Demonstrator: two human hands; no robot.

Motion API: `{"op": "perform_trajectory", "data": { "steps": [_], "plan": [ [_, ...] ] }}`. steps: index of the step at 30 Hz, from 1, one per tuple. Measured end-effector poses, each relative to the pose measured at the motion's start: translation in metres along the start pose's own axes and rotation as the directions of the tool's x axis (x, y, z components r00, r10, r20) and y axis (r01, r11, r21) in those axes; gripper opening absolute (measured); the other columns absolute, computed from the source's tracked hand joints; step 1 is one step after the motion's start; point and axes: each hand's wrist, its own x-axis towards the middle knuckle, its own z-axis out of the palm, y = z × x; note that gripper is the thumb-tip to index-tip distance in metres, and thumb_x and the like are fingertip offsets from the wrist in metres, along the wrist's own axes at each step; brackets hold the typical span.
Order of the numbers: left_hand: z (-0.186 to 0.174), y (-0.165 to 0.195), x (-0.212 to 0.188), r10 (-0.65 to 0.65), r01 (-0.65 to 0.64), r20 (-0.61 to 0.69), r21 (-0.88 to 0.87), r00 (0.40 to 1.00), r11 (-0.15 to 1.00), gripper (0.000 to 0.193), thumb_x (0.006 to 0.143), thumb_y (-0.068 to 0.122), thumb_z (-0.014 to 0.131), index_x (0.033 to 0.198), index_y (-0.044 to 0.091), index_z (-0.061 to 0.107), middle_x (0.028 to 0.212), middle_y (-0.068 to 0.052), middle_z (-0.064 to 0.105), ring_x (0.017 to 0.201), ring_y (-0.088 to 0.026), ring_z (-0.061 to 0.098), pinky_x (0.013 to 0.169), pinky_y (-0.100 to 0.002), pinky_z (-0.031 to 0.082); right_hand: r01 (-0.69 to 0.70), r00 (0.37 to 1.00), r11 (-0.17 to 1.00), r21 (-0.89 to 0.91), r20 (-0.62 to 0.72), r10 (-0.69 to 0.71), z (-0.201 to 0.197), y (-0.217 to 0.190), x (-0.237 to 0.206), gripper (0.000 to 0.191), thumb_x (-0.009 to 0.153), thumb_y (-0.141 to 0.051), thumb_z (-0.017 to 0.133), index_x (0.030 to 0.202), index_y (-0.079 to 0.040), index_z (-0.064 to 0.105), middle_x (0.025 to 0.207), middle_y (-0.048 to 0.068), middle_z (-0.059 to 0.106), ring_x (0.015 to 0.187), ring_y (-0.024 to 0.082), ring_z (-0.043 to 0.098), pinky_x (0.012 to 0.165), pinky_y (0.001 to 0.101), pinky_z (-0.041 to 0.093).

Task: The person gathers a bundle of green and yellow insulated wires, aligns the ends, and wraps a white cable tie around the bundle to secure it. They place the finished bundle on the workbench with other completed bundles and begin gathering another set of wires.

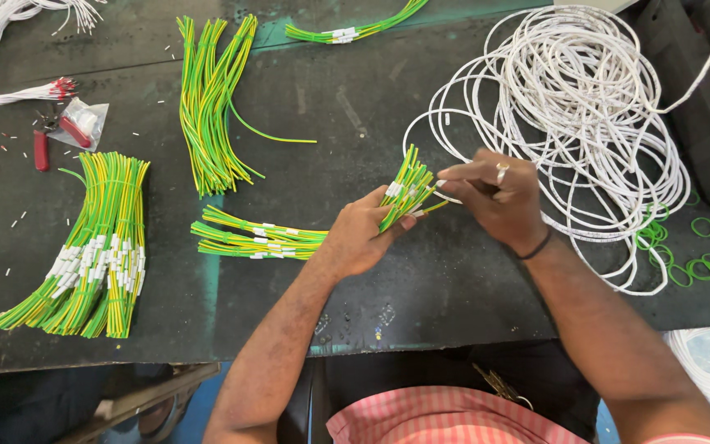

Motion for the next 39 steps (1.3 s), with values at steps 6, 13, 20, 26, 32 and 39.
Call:
{"op": "perform_trajectory", "data": {
  "steps": [6,13,20,26,32,39],
  "plan": [
    [0.0,0.001,0.001,0.049,-0.049,-0.012,0.001,0.999,0.999,0.025,0.1,0.029,0.064,0.12,0.017,0.073,0.114,-0.009,0.066,0.102,-0.033,0.07,0.086,-0.044,0.054,0.188,0.982,0.981,-0.037,0.017,-0.188,0.007,-0.009,0.004,0.019,0.092,-0.002,0.079,0.108,-0.012,0.077,0.101,0.005,0.072,0.084,0.012,0.069,0.068,0.0256,0.053],
    [0.0,0.002,0.0,-0.015,0.015,0.018,0.01,1.0,1.0,0.025,0.1,0.03,0.064,0.12,0.019,0.073,0.113,-0.009,0.066,0.1,-0.033,0.07,0.084,-0.044,0.054,0.174,0.985,0.977,-0.125,0.006,-0.175,0.005,-0.016,0.003,0.018,0.092,0.0,0.078,0.107,-0.011,0.079,0.099,0.005,0.071,0.079,0.014,0.069,0.066,0.0273,0.055],
    [0.001,0.001,0.0,0.031,-0.031,0.001,0.036,1.0,0.999,0.026,0.097,0.029,0.066,0.119,0.016,0.072,0.113,-0.01,0.066,0.101,-0.035,0.069,0.084,-0.046,0.054,0.148,0.976,0.983,0.11,0.144,-0.163,0.007,-0.019,-0.002,0.033,0.087,0.004,0.073,0.117,-0.008,0.072,0.106,0.006,0.072,0.066,0.007,0.058,0.054,0.0227,0.042],
    [0.001,0.001,0.0,0.019,-0.019,0.012,0.021,1.0,1.0,0.025,0.1,0.03,0.064,0.119,0.016,0.072,0.113,-0.01,0.065,0.099,-0.034,0.069,0.084,-0.046,0.054,-0.029,0.999,0.861,0.507,-0.004,0.036,0.0,-0.009,-0.001,0.034,0.092,0.001,0.069,0.126,0.0,0.064,0.117,0.013,0.072,0.078,0.006,0.057,0.075,0.0213,0.049],
    [0.002,0.0,0.0,0.005,-0.005,0.011,0.008,1.0,1.0,0.027,0.1,0.031,0.064,0.12,0.016,0.072,0.113,-0.01,0.065,0.098,-0.034,0.069,0.083,-0.046,0.054,-0.207,0.974,0.592,0.779,0.106,0.201,-0.008,0.011,0.0,0.022,0.101,-0.002,0.069,0.12,0.007,0.064,0.128,0.022,0.067,0.109,0.028,0.072,0.092,0.034,0.062],
    [0.0,0.002,0.0,0.003,-0.003,0.003,0.028,1.0,1.0,0.028,0.098,0.032,0.066,0.119,0.015,0.073,0.111,-0.011,0.065,0.099,-0.036,0.069,0.083,-0.046,0.053,-0.255,0.961,0.839,0.481,0.03,0.275,-0.001,0.016,-0.011,0.022,0.095,-0.005,0.074,0.116,-0.004,0.067,0.09,0.008,0.074,0.071,0.008,0.064,0.053,0.0206,0.046]
  ]
}}
